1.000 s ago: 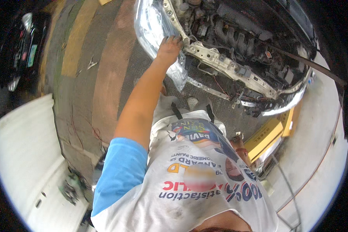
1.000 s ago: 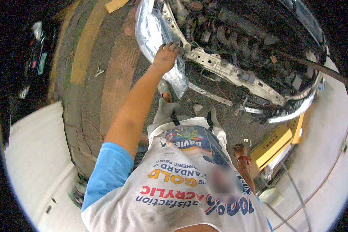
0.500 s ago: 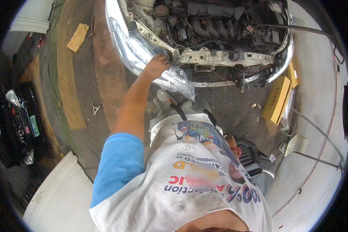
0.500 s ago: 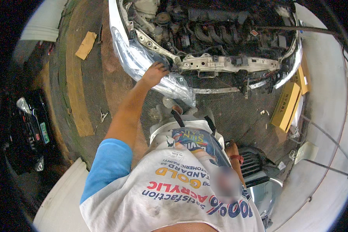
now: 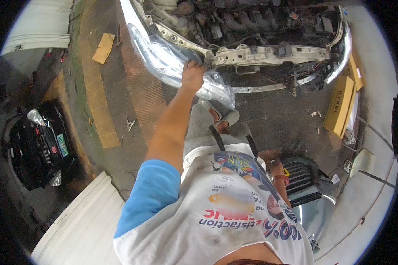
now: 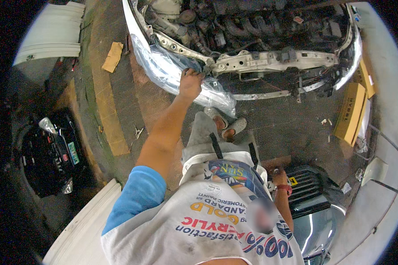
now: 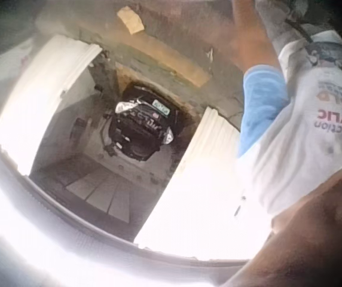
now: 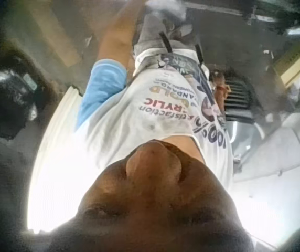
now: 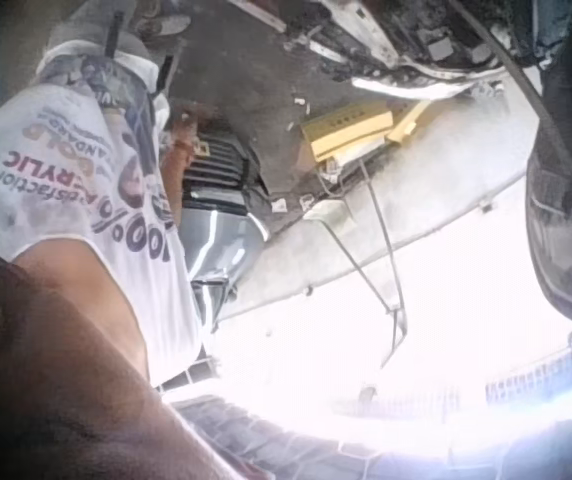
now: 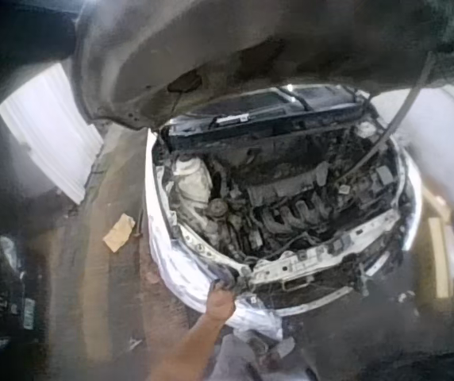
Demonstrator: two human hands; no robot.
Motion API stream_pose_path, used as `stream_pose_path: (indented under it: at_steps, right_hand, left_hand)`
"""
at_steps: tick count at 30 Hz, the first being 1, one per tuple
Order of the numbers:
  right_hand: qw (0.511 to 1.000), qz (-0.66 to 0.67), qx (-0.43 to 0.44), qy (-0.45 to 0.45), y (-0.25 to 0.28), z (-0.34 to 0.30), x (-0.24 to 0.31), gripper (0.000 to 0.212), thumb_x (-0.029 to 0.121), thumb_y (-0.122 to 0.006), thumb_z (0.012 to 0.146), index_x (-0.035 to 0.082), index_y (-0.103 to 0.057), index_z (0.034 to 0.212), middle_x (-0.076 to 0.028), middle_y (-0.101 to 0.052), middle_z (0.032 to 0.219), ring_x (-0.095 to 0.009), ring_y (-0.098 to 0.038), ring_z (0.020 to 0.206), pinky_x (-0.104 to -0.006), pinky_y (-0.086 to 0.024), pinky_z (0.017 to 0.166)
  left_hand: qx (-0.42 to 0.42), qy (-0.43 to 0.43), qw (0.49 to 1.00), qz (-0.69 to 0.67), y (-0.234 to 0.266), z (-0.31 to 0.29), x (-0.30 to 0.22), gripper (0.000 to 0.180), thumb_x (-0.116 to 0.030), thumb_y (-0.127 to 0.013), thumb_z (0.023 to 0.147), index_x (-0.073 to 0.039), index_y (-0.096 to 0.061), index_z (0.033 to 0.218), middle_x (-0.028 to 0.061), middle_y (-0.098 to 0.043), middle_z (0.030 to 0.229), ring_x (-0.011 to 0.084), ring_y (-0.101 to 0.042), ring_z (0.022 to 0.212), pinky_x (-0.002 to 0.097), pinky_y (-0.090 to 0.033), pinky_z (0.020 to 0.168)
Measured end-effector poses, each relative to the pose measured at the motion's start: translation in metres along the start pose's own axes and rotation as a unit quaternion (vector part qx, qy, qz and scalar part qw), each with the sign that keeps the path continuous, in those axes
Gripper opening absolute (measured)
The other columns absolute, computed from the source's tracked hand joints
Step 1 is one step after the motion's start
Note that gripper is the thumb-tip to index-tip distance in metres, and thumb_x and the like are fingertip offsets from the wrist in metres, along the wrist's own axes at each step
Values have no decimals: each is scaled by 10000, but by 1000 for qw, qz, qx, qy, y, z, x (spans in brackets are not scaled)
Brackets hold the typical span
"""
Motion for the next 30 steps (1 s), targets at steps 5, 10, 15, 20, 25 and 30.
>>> stream_pose_path:
  at_steps: [5,10,15,20,25,30]
  right_hand:
    - [996,93,-12,0,-6,15,-24,469,328,-788,846,72,-632,1207,-199,-718,1000,-366,-712,899,-450,-571,751]
    - [984,168,9,-64,16,13,54,377,251,-733,892,79,-625,1209,-181,-718,988,-301,-730,877,-431,-571,689]
    - [967,246,-34,-64,-8,12,98,438,253,-746,888,44,-600,1245,-208,-709,1092,-324,-717,965,-433,-563,781]
    - [993,97,-55,-25,-43,6,177,575,268,-766,880,-23,-555,1329,-232,-691,1173,-342,-690,1063,-428,-539,889]
    - [971,162,-169,51,-91,-2,226,495,300,-750,895,-37,-610,1229,-212,-689,1039,-302,-685,900,-400,-534,744]
    - [901,408,-123,-76,-80,-2,315,380,287,-773,907,-45,-633,1027,-66,-664,831,-155,-611,722,-309,-471,647]
  left_hand:
    - [-21,12,999,-22,3,-1,-9,230,-192,-711,824,-135,-723,1047,118,-696,1112,315,-581,1132,499,-415,1012]
    - [-18,-28,999,-20,-3,10,-6,171,-178,-695,832,-129,-736,990,84,-697,1096,312,-579,1124,504,-423,979]
    - [-40,-103,994,-8,-14,-2,8,200,-175,-660,842,-135,-746,1018,47,-695,1130,280,-581,1156,489,-405,1061]
    - [-8,-167,980,-107,6,-9,35,260,-214,-637,901,-140,-726,1134,83,-670,1237,305,-586,1197,502,-397,1105]
    - [-24,-175,984,9,33,25,109,394,-324,-626,937,-90,-676,1250,143,-619,1337,376,-526,1271,520,-364,1138]
    - [24,-176,982,63,60,54,198,531,-541,-576,964,-172,-649,1338,104,-588,1429,352,-479,1361,552,-316,1160]
Point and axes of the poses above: each hand's wrist, its own z-axis towards the middle knuckle, its own y-axis out of the back of the hand, x = y × z, the point moved 1 cm from there along z, towards the middle knuckle
